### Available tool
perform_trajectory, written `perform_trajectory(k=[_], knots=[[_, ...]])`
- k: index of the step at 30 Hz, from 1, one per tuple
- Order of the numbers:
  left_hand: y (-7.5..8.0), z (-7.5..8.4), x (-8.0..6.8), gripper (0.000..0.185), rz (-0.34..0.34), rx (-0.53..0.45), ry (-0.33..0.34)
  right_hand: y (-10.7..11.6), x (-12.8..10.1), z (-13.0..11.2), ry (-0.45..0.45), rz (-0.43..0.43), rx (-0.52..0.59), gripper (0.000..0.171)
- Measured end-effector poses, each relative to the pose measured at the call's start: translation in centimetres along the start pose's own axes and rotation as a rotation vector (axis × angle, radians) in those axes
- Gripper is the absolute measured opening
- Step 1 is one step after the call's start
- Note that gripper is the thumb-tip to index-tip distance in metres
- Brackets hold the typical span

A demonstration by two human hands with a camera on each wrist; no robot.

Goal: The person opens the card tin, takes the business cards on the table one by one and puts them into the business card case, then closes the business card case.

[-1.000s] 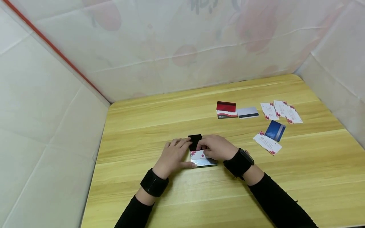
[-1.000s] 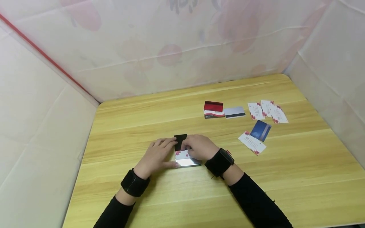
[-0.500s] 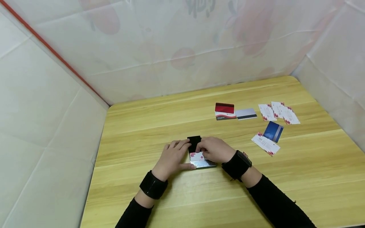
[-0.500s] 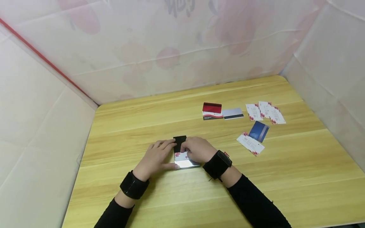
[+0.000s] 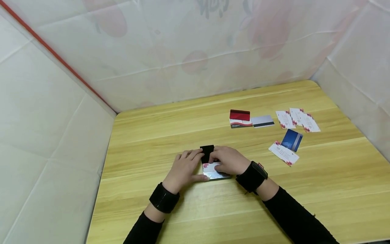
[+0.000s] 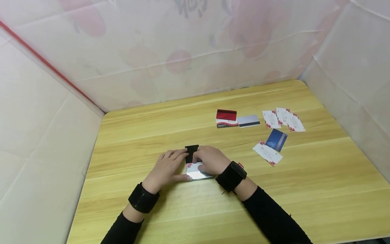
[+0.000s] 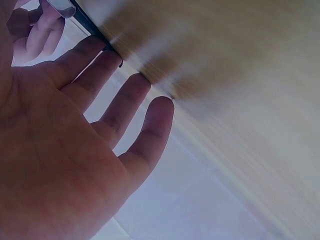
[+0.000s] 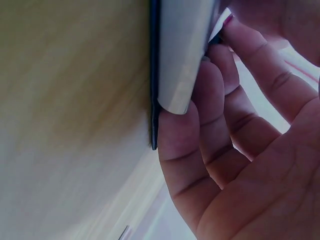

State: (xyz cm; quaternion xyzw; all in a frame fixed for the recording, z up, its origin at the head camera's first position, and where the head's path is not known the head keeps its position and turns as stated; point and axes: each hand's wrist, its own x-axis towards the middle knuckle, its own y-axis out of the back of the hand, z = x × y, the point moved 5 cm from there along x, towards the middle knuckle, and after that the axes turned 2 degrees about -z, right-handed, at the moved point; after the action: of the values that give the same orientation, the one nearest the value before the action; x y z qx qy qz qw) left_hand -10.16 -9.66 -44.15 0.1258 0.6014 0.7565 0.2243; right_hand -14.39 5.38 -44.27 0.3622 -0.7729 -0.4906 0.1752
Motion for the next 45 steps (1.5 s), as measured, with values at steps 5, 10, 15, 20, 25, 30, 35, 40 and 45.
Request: perform_trajectory(k=[5,10,15,20,25,30,35,40,45], knots=[[-0.1,0.1,0.0,0.089,-0.006,-0.006,0.0,-0.2,0.0,0.0,0.008,0.0,0.022,0.012],[0.1,0.0,-0.1,0.087,0.005,-0.008,0.003,-0.3,0.1,-0.1,0.055,0.01,0.026,0.004],[0.2,0.1,-0.3,0.087,0.016,-0.01,-0.008,-0.5,0.0,-0.3,0.088,0.003,0.01,0.01],[0.0,0.0,-0.4,0.087,0.019,-0.002,-0.007,-0.7,0.1,-0.4,0.111,0.006,0.028,0.015],[-0.1,-0.2,-0.3,0.088,0.02,-0.003,-0.006,-0.6,0.2,-0.5,0.107,0.01,0.028,0.016],[-0.2,-0.2,-0.1,0.089,0.005,0.004,-0.004,0.6,0.0,-0.3,0.085,0.128,0.012,0.014],[-0.2,0.0,0.0,0.09,-0.005,0.01,0.001,2.7,-0.4,1.9,-0.011,0.291,-0.035,0.011],[-0.1,0.0,0.0,0.09,-0.014,0.011,0.005,4.0,-1.0,5.5,-0.152,0.286,-0.131,0.039],[-0.1,0.0,-0.1,0.09,-0.008,0.004,0.006,4.3,-2.0,8.2,-0.291,0.177,-0.118,0.062]])
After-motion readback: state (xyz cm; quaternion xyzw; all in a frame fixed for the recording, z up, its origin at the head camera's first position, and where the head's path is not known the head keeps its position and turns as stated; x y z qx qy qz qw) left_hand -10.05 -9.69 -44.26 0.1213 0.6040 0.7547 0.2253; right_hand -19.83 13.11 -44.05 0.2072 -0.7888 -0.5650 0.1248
